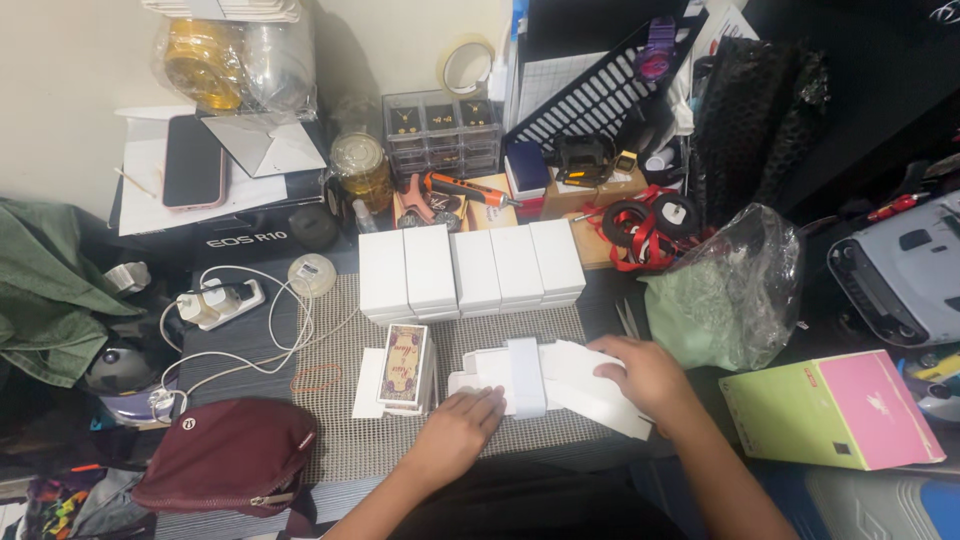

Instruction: The person repeatedly folds small white paper sheets into compact rectangular shapes by hand on a cluttered desk. The folded pieces are stacked in a small pile as the process continues.

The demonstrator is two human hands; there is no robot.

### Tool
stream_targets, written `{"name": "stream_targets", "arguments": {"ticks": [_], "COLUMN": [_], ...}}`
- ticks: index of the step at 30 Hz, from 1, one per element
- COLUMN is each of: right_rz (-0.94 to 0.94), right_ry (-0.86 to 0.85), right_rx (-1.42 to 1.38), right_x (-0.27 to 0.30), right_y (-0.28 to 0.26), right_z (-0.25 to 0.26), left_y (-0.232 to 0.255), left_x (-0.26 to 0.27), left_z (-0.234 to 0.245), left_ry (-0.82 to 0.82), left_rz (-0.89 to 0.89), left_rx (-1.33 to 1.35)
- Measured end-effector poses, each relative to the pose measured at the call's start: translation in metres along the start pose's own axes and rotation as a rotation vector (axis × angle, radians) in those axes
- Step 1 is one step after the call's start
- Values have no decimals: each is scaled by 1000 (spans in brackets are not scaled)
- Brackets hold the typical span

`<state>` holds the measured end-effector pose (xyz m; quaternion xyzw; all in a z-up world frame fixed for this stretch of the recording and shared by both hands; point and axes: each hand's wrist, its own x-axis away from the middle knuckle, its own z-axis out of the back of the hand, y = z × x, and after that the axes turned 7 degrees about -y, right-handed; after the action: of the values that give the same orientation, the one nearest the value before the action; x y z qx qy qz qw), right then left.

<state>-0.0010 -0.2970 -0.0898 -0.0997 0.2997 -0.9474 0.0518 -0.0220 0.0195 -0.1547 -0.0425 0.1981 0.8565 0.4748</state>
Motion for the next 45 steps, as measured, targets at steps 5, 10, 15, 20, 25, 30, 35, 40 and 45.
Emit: {"name": "stream_targets", "arguments": {"ticks": [5, 10, 15, 20, 25, 30, 35, 40, 45], "right_rz": [181, 353, 519, 547, 526, 648, 681, 731, 760], "right_ry": [-39, 97, 103, -117, -144, -159, -134, -88, -60], "right_rx": [54, -1, 57, 128, 230, 148, -28, -43, -29], "right_x": [-22, -35, -29, 0, 3, -14, -26, -29, -29], "right_y": [3, -2, 3, 3, -8, -3, 1, 4, 6], "right_z": [-16, -45, -50, -23, -22, -27, -36, -45, -50], "left_y": [0, 1, 0, -3, -2, -2, -3, -4, -5], "left_x": [3, 7, 11, 15, 18, 21, 24, 26, 28], "left_z": [2, 0, -3, -2, 0, 4, 2, -5, -5], "left_ry": [-11, -62, 4, 3, 44, 53, 51, 66, 46], "left_rz": [-37, -71, -77, -79, -89, -99, -109, -108, -131], "left_rx": [-56, -109, -112, -99, -124, -105, -120, -113, -135]}}
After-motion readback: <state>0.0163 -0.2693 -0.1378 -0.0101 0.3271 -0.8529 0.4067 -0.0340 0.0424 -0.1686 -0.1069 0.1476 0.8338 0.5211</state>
